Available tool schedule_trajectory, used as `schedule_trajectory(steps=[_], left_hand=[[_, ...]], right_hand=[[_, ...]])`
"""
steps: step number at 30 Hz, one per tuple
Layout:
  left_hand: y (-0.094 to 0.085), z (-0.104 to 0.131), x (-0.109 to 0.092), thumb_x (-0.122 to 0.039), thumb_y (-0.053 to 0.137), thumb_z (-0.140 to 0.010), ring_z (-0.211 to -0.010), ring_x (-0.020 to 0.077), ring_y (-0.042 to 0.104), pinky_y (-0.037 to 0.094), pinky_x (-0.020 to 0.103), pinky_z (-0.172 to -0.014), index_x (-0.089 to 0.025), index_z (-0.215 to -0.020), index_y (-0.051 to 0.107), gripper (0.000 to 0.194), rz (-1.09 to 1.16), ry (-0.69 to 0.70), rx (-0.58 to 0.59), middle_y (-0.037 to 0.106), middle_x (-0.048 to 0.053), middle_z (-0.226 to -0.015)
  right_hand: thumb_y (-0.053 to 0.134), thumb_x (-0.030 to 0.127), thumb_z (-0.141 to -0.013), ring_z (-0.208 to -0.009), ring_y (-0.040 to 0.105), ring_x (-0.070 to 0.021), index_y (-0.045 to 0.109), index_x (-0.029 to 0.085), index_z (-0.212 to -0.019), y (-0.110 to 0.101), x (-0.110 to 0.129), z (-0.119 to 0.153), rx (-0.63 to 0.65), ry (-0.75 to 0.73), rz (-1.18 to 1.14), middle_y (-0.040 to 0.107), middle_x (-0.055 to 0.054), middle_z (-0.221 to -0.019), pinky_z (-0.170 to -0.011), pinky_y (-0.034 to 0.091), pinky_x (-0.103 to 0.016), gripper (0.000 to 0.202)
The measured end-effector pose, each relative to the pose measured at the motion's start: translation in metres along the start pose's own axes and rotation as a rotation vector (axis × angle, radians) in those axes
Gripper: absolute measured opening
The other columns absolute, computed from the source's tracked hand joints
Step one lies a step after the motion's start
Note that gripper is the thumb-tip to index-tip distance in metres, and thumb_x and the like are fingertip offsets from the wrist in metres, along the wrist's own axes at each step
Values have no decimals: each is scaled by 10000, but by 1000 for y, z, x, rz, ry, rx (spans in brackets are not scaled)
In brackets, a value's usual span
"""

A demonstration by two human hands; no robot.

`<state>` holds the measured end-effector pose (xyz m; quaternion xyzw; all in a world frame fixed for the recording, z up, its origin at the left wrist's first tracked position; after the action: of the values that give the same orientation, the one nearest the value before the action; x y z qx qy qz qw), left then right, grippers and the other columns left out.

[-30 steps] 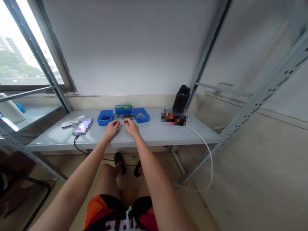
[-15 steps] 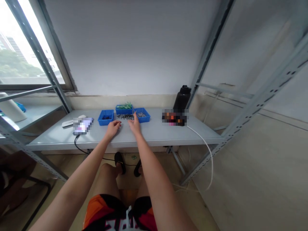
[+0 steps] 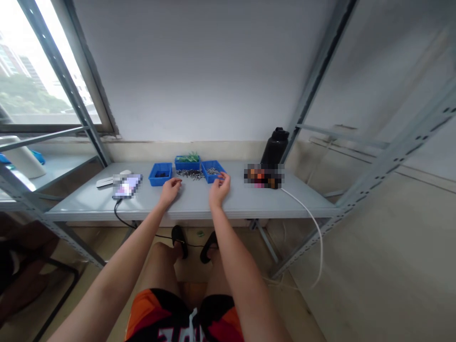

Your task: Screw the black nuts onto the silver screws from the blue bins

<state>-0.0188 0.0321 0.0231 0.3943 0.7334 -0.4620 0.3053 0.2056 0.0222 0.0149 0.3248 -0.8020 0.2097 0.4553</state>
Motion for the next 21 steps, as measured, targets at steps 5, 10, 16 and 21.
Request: schedule_trajectory(steps=[5, 10, 16, 21], left_hand=[[0, 0, -3, -162, 502, -824, -830, 211, 659, 500, 338, -837, -120, -956, 721, 260, 9, -2, -4, 731, 114, -893], [0, 2, -5, -139, 513, -818, -853, 215, 660, 499, 342, -857, -124, -952, 720, 248, -9, 3, 4, 736, 113, -923], [0, 5, -4, -132, 510, -833, -872, 219, 661, 496, 337, -863, -122, -949, 718, 239, -25, -6, -24, 737, 119, -946], [1, 6, -6, -127, 510, -838, -880, 196, 662, 492, 304, -870, -129, -966, 717, 244, -49, -31, -7, 738, 101, -950]], right_hand=[[377, 228, -851, -824, 604, -196, 564, 147, -1115, -6, -12, -8, 131, 2, 31, 639, -117, -1022, -795, 489, -325, 334], [504, 165, -824, -967, 607, -252, 655, 190, -978, 37, 7, 16, 663, -283, 351, 642, -123, -1076, -885, 464, -367, 218], [482, 178, -903, -1054, 621, -351, 642, 76, -1145, 77, 26, 18, 753, -243, 728, 583, -274, -1189, -881, 469, -427, 308], [433, 170, -943, -1059, 651, -317, 643, 46, -1166, 88, 31, 9, 737, -175, 893, 616, -266, -1166, -881, 491, -383, 330]])
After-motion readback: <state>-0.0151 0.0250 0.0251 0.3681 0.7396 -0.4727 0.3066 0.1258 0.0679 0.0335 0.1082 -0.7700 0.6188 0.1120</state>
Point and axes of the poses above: each hand's wrist, its own z-axis away from the middle knuckle, its own y-axis out of the palm, x = y × z, the point moved 4 cm from there along -z, towards the middle knuckle
